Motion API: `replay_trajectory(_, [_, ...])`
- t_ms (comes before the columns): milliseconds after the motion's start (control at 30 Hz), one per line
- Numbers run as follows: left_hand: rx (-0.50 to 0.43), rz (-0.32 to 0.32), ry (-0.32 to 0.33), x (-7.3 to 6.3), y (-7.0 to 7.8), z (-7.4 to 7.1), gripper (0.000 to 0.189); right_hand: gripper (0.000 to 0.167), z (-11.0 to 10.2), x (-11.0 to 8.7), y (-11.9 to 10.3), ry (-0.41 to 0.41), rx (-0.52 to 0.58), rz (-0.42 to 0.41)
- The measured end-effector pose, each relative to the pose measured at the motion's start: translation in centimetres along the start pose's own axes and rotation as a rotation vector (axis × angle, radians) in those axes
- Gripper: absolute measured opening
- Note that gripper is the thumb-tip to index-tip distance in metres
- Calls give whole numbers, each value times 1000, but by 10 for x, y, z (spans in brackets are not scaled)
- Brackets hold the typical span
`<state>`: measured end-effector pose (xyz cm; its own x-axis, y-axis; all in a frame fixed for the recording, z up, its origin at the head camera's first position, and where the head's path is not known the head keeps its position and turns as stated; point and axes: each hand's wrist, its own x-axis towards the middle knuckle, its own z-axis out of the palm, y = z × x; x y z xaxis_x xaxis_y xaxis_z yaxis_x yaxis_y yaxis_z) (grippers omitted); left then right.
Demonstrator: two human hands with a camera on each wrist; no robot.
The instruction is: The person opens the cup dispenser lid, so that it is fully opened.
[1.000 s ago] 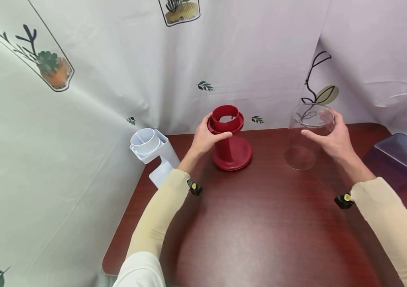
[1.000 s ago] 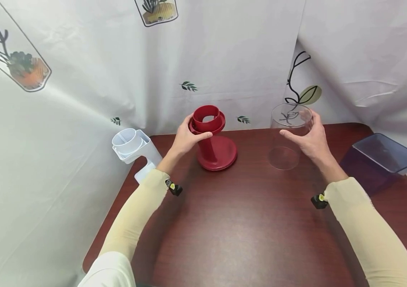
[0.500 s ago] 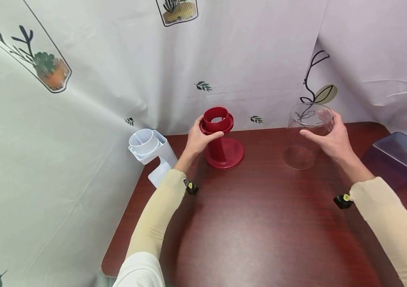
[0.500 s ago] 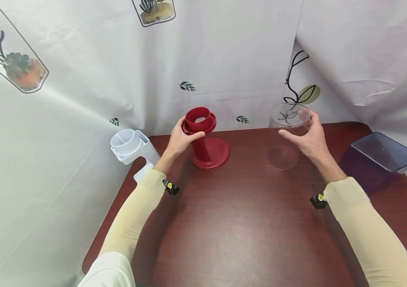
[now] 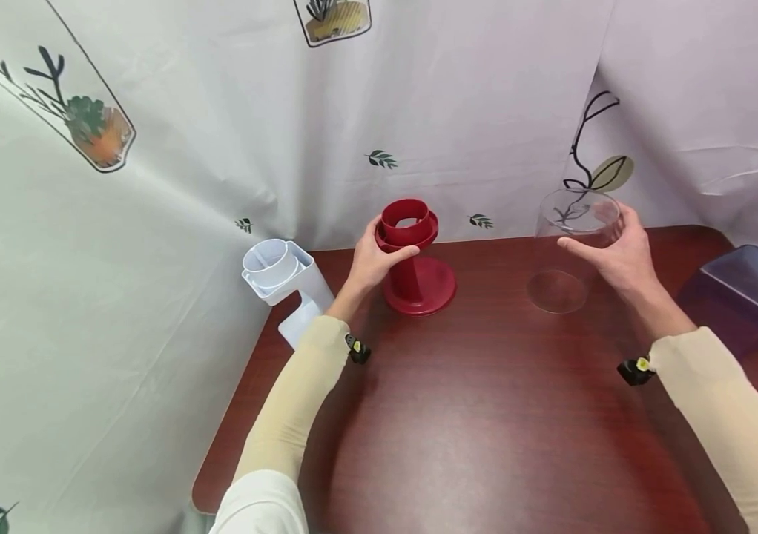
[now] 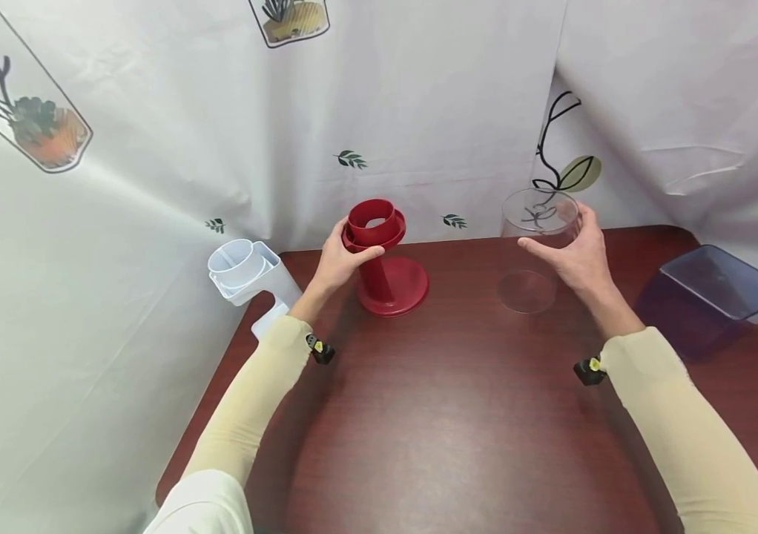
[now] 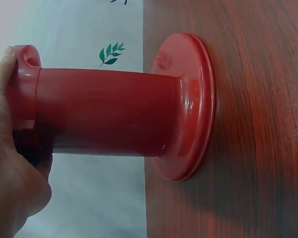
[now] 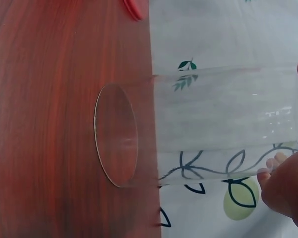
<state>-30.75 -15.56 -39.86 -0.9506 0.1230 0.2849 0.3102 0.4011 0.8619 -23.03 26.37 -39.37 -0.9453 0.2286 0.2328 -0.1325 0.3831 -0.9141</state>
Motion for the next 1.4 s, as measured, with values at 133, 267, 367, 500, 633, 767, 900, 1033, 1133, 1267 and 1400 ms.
replay_trajectory(133, [0,11,-1,-1,0,1,100,105,6,2,-3,1,4,-10])
replay_trajectory(267, [2,4,3,-2,1,1,100,105,12,5,-5,-13,42,-14])
replay_trajectory(367, [6,-4,4,-2,1,0,100,103,18,8,-6,-18,81,-14])
replay_trajectory(500, [11,-6,6,-2,1,0,99,101,23,11,-6,-18,98,-13])
replay_trajectory(633, [7,-2,4,-2,0,0,99,100,26,13,-7,-18,89,-16])
replay_trajectory(767, [-3,4,-2,-2,0,0,100,103,28,15,-7,-23,88,-12])
replay_trajectory(900, [-15,9,-8,-2,-1,0,100,104,31,18,-7,-31,105,-7])
replay_trajectory(1033, [-15,8,-7,-1,-1,1,100,103,32,20,-7,-41,106,-12])
replay_trajectory(1133, [-11,5,-6,-1,-1,2,102,107,31,20,-8,-65,61,-23])
replay_trajectory(1267, [-1,-7,-20,-3,-1,1,109,116,27,16,-8,-98,-10,-34])
replay_trajectory(1400, [-6,-26,-30,-8,0,-1,117,120,19,9,-7,-112,-38,-53])
